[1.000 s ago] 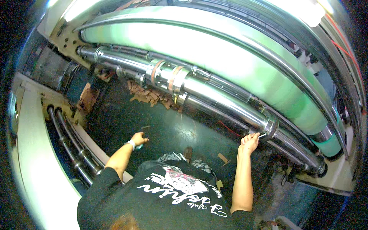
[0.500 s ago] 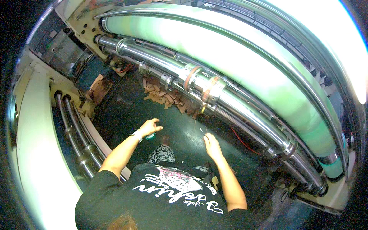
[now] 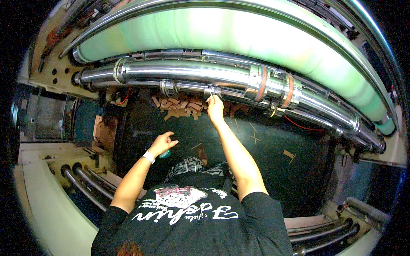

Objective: The person uses a measuring tape to determine the distance between collars on a rotating machine shaft and uses a small tool to adjust their positions.

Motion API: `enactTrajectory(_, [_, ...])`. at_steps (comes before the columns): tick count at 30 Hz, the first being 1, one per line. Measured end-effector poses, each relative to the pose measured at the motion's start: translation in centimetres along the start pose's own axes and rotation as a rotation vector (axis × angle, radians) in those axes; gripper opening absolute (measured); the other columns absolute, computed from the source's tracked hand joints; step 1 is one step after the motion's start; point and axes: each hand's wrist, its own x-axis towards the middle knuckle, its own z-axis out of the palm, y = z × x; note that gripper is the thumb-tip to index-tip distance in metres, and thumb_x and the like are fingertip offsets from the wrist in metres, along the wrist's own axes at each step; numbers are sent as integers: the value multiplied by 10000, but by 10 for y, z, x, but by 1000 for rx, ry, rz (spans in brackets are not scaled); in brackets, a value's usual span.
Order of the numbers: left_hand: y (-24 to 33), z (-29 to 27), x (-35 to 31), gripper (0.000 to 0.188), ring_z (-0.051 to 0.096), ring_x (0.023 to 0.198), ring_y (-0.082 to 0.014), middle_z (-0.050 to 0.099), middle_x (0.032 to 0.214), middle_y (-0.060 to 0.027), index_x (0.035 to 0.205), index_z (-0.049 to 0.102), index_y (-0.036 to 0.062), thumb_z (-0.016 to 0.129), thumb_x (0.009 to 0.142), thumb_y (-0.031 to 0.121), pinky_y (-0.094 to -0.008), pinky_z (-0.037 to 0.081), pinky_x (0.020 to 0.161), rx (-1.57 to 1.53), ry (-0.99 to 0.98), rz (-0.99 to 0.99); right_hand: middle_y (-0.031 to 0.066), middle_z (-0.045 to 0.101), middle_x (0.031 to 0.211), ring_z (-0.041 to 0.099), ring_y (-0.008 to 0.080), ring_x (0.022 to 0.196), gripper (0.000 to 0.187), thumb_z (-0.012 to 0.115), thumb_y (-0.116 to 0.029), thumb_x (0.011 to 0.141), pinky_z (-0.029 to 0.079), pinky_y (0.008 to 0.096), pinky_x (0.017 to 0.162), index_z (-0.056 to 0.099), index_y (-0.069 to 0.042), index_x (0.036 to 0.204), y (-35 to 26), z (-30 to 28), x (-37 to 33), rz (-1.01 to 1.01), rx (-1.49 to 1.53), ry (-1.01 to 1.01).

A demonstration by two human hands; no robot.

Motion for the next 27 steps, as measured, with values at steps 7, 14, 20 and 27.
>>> enactTrajectory(7, [-83, -21, -24, 539, 554, 550, -196, 566, 599, -94, 1117, 528, -20, 682, 720, 310, -319, 443, 547, 5, 39, -71, -32, 370, 567, 316, 58, 471, 237, 393, -173, 934, 281, 217, 416, 477, -60, 743, -11, 67, -18, 210, 485, 208])
enactTrajectory(14, [-109, -32, -29, 518, 568, 562, -214, 573, 600, -102, 1112, 534, -16, 676, 723, 296, -329, 449, 554, 69, -7, -113, -17, 340, 597, 288, 81, 456, 201, 366, -224, 947, 300, 234, 393, 447, -79, 832, -18, 106, 10, 133, 949, 372])
enactTrajectory(20, [-116, -39, -28, 510, 573, 550, -223, 575, 588, -111, 1114, 531, -22, 668, 731, 286, -336, 452, 557, 81, -18, -119, -54, 257, 520, 196, 68, 396, 282, 361, -296, 922, 182, 233, 358, 395, -111, 713, -25, 102, -1, 309, 1039, 325])
enactTrajectory(27, [-118, -46, -16, 519, 578, 561, -229, 576, 592, -116, 1121, 524, -28, 665, 731, 284, -340, 459, 562, 149, -64, -131, -31, 264, 536, 232, 99, 422, 302, 349, -321, 945, 289, 280, 425, 369, -114, 727, -12, 119, 11, 169, 1225, 422])
